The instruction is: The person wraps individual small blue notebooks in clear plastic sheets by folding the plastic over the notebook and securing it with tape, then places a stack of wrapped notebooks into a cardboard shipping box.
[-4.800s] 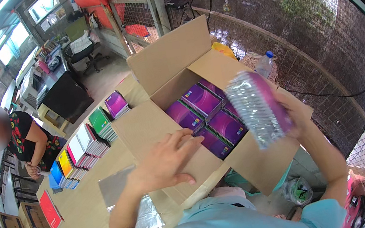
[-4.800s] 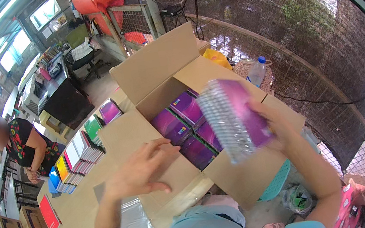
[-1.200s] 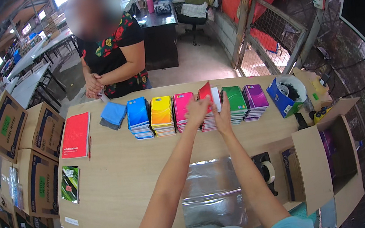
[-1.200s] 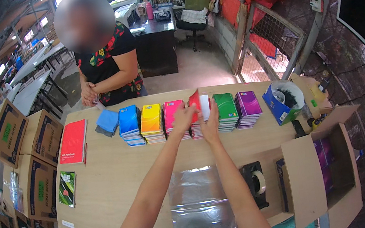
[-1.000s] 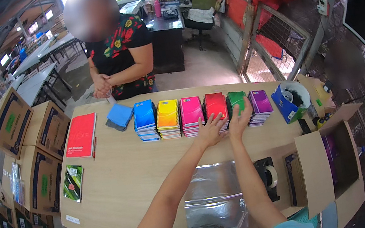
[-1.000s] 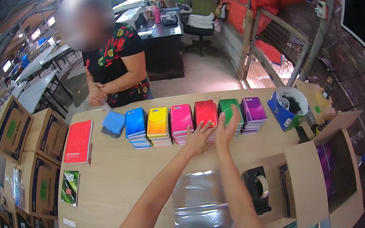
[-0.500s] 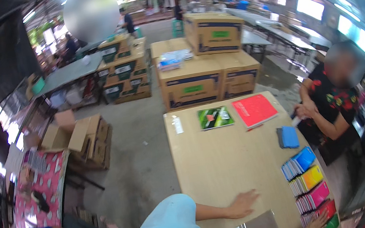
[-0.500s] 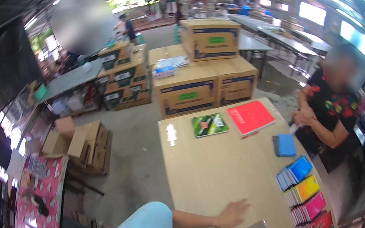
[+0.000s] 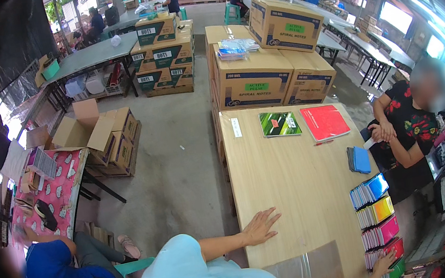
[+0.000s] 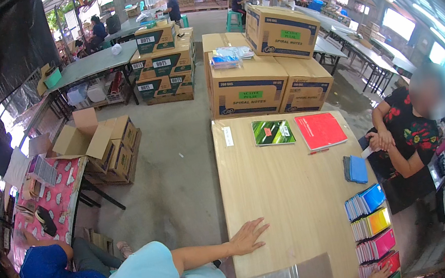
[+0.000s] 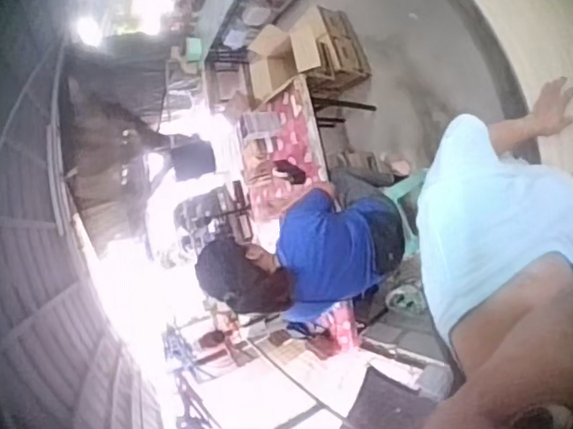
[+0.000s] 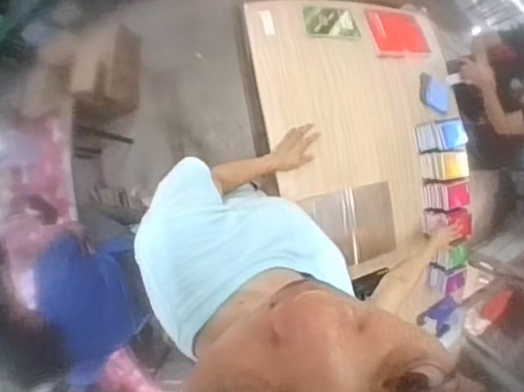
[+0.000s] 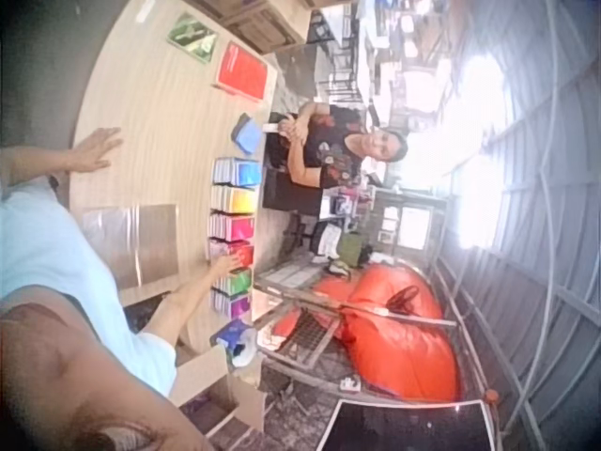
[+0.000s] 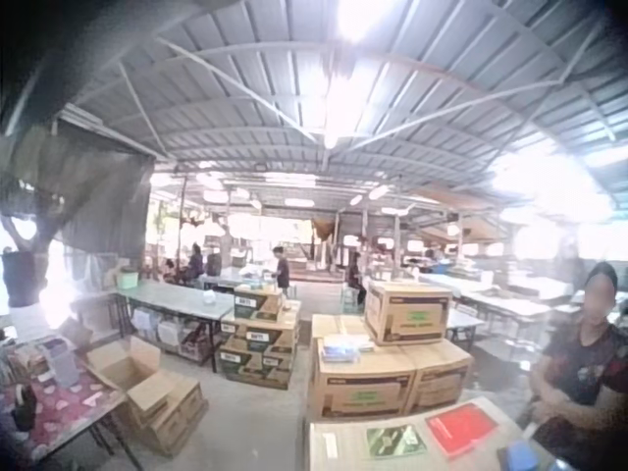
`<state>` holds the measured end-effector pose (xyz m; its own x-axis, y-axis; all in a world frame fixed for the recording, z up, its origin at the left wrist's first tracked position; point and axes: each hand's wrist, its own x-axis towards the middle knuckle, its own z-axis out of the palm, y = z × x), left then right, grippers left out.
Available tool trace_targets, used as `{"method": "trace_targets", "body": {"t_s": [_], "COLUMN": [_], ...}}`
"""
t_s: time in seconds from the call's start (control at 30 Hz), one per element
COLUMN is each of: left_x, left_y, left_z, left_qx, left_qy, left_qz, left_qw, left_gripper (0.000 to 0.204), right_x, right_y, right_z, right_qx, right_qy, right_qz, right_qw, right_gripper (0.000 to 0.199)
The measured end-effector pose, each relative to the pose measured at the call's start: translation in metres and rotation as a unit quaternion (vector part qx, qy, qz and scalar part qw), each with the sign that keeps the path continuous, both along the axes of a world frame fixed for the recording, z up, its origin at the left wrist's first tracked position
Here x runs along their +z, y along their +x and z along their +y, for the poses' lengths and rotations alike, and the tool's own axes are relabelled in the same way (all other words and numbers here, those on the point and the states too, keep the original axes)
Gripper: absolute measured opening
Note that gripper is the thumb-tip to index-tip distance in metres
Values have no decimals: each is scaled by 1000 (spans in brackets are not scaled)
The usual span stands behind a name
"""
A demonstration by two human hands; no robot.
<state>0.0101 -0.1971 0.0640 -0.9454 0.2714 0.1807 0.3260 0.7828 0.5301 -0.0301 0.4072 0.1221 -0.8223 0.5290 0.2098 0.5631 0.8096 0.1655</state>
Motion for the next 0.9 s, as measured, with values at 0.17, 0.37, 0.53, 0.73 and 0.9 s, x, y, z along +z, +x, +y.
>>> {"method": "trace_targets", "body": {"t_s": [0.17,0.37,0.53,0.73,0.9], "left_x": [-7,-7,19,274,438], "left_y": [0,5,-26,-67,18], "left_z": [-2,-6,-5,-118,-179], "left_qx": [10,24,86,95,48], "left_qy": [21,26,260,491,570], "left_qz": [51,60,-25,155,658], "left_qw": [998,998,962,852,489], "left_gripper": [71,71,97,103,86], "right_x": [2,0,8,39,42], "right_y": [0,-15,-10,-17,-25], "right_z": [3,10,26,-39,-20], "right_qx": [-16,-35,-35,-62,10], "right_qy": [-23,-45,-64,-162,-192], "right_qz": [-21,-55,-32,-59,-50], "right_qw": [999,997,997,983,980], "right_gripper": [82,101,109,112,102]}}
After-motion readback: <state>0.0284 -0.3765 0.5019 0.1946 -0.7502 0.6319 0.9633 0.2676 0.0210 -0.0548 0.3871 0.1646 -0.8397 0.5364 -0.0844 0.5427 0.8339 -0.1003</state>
